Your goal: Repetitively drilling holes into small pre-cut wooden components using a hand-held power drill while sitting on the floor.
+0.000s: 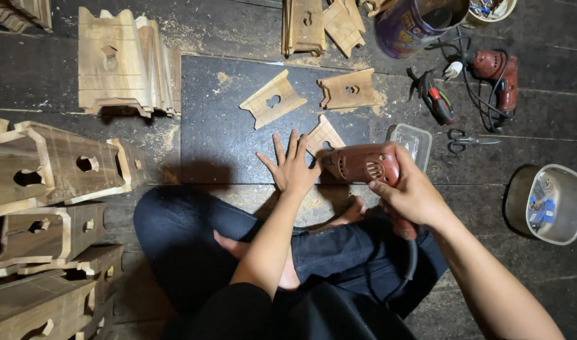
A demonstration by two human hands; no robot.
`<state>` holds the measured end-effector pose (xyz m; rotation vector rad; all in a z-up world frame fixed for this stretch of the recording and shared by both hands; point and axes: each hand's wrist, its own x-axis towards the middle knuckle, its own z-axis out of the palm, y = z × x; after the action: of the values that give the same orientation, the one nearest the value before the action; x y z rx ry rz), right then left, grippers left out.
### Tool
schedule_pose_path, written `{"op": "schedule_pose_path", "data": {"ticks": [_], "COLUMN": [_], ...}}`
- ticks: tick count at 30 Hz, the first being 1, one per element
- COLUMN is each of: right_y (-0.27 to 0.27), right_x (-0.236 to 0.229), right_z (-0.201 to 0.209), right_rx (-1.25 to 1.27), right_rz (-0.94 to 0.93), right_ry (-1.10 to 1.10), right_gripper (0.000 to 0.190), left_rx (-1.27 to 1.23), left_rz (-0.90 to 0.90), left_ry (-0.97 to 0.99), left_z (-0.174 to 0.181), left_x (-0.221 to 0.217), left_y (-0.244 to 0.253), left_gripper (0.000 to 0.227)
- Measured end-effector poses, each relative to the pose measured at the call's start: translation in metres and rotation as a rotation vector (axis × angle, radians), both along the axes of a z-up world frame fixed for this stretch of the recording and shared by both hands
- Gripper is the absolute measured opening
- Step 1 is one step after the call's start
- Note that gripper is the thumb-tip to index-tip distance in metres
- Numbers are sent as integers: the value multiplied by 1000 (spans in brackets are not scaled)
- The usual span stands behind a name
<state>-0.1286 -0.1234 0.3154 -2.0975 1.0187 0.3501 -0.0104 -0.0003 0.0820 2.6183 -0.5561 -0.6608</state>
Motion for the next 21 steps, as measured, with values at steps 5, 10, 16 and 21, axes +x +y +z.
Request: {"op": "schedule_pose_path", "data": {"ticks": [5,10,16,21], "right_y": [7,17,11,-12], "right_x": [12,16,-10,-69], "right_z": [-1,7,8,12], "right_rx": [-73,-110,-105,-149], "right_rz": [142,196,125,79], "right_ry": [64,81,-27,-330], "right_gripper": [71,75,80,76], "left_rx": [47,55,22,0], "left_rz": [-73,-56,7,17], "left_ry": [41,46,62,31], "left_z": [25,18,21,3], "left_x": [0,-5,-10,-13], "left_y": [5,0,-4,-7], "left_gripper": [95,99,98,97]}}
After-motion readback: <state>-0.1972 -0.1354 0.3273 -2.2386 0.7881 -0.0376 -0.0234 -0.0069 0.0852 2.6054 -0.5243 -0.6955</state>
